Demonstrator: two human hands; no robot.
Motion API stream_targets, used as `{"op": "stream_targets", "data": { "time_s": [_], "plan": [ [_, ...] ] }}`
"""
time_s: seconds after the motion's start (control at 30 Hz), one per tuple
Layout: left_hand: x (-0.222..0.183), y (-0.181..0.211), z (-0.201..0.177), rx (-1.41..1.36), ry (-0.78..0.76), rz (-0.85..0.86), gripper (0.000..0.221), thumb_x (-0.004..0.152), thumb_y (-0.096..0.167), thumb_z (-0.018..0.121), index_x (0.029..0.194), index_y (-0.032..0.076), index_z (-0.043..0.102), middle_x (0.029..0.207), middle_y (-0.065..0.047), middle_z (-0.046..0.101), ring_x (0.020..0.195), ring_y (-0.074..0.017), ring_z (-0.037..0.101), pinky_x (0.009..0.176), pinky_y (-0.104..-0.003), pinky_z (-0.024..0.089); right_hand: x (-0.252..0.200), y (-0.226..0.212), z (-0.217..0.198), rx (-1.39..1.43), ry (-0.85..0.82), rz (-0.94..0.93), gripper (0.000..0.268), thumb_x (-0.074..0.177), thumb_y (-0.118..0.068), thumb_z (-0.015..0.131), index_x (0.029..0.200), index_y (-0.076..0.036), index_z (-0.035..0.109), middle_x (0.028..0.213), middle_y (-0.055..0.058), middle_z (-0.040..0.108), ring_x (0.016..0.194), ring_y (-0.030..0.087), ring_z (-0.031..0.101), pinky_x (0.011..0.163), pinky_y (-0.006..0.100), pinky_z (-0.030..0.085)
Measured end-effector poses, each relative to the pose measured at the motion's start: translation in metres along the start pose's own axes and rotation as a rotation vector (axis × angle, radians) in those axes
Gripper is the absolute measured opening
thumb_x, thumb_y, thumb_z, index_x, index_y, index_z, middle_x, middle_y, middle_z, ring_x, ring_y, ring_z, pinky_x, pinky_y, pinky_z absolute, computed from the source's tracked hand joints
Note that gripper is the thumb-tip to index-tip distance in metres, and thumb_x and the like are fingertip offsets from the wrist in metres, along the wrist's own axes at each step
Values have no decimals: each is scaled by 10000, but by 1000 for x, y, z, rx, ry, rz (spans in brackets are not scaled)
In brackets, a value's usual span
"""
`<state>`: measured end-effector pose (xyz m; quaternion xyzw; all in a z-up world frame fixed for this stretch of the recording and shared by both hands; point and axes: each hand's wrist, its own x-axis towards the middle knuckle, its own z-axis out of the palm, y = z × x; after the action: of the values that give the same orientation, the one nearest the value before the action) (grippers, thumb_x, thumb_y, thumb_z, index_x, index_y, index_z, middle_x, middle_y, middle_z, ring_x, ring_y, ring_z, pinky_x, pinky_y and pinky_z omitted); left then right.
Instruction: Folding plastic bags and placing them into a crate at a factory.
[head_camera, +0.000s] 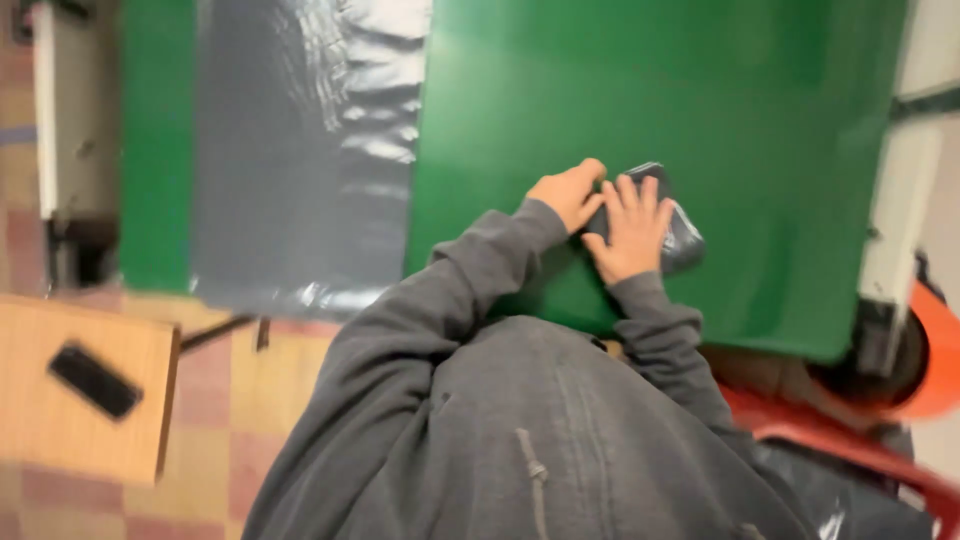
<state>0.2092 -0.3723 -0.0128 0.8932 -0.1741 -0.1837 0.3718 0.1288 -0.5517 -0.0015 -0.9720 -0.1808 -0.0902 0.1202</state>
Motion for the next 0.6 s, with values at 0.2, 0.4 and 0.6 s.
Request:
{"op": "stream_targets", "data": {
  "time_s": [0.2,0.4,0.6],
  "plan": [
    [-137,-58,-85,36,474,379,524,969,526,623,1313,134,572,1238,-86,632,1225,-314,611,1025,-422,534,-5,4,4,-55,-21,-2,856,1012,-735,388,1598,-112,433,1652,196,351,1513,501,174,1107,779,96],
    [-303,-158,-152,417,381,38,1092,733,746,739,1528,58,441,1639,-140,325,1554,-343,182,1151,-682,251,8,-85,-27,7,-56,-4,1078,864,-532,760,1590,137,328,1658,297,254,1514,535,73,1168,733,10],
    [-374,-262,-132,862,422,195,1197,617,711,776,1580,89,431,1665,-150,388,1548,-384,297,1160,-721,247,5,-242,42,76,-184,-615,1138,611,-493,883,1585,-121,426,1672,176,346,1553,440,239,1236,667,150]
  ]
}}
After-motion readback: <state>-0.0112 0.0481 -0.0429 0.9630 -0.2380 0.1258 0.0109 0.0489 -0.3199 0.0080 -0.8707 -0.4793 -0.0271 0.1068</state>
